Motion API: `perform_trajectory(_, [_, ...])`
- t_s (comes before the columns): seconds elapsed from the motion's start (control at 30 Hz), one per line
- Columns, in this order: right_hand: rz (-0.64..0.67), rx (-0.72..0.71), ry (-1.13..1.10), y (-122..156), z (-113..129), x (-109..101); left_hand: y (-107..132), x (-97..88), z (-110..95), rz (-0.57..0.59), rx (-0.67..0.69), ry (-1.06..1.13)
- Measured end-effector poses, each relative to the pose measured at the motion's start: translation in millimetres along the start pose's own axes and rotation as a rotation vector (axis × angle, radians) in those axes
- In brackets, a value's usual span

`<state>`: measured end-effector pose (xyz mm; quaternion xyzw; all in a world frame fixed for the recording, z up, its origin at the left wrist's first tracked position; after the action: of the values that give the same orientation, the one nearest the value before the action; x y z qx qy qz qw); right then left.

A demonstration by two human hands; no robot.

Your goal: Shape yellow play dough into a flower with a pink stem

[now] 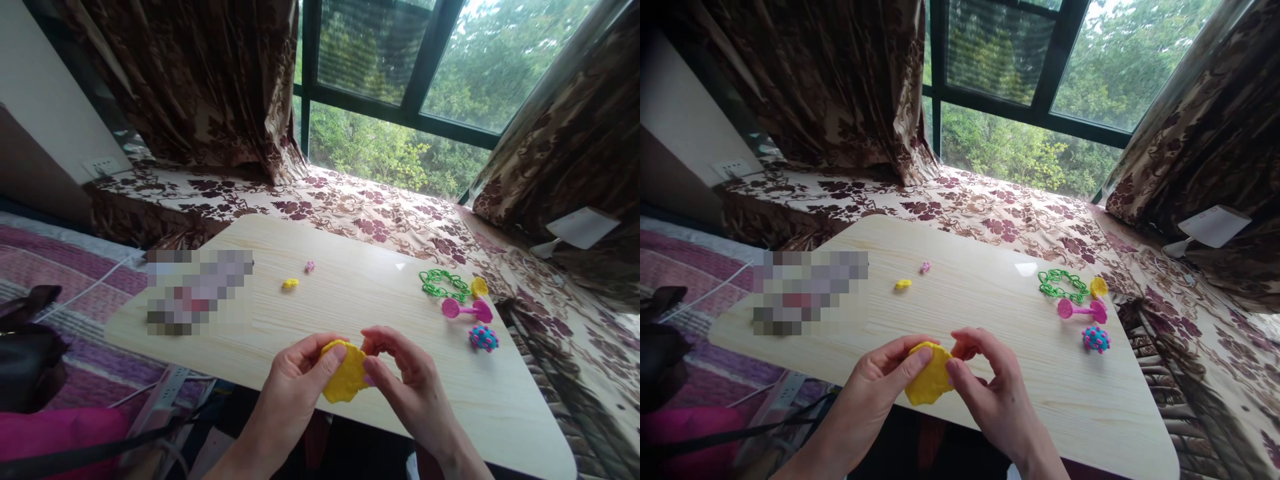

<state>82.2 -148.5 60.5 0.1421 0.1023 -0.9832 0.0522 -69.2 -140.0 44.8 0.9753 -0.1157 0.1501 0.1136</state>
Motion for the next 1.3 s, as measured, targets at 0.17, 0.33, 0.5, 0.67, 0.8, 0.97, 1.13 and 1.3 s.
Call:
perform_trajectory(0.17, [0.016, 0.021, 0.036, -3.9, 6.1, -3.2, -0.3, -1.1, -5.5, -0.013, 0.045, -0.108])
perform_trajectory(0.33, [-0.003, 0.003, 0.042, -5.4, 11.6, 0.2, 1.3, 0.4, -12.3, -0.065, 0.198, -0.34])
perform_trajectory(0.5, [0.013, -0.017, 0.023, -6.1, 12.5, 1.4, 1.8, 0.5, -16.9, -0.052, 0.236, -0.379])
perform_trajectory(0.67, [-0.011, 0.014, 0.016, -4.7, 9.9, -1.6, 0.4, -0.3, -22.9, 0.028, 0.171, -0.378])
perform_trajectory(0.8, [-0.018, 0.009, 0.057, -3.2, 11.1, -5.3, -1.6, 1.1, -20.4, -0.003, 0.139, -0.345])
perform_trajectory(0.97, [-0.018, -0.057, 0.113, -4.2, 15.1, -9.5, -2.8, 0.4, -15.6, -0.049, 0.092, -0.277])
perform_trajectory(1.13, [-0.016, -0.085, 0.121, -4.9, 17.7, -8.5, -2.5, 1.3, -18.0, -0.004, 0.136, -0.393])
perform_trajectory(1.3, [-0.022, -0.095, 0.142, -4.0, 19.1, -5.9, -1.5, 5.4, -22.1, 0.07, 0.15, -0.402])
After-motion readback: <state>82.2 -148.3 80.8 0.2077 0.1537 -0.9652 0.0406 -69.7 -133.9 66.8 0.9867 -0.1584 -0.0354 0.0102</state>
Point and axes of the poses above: each hand's wrist, its own y-axis away from the middle knuckle, its own x-axis out of the palm, z = x × y, the point moved 2 cm from there along -y, towards the middle knuckle, and after that the axes turned 2 degrees about x, right-handed, at the moved point
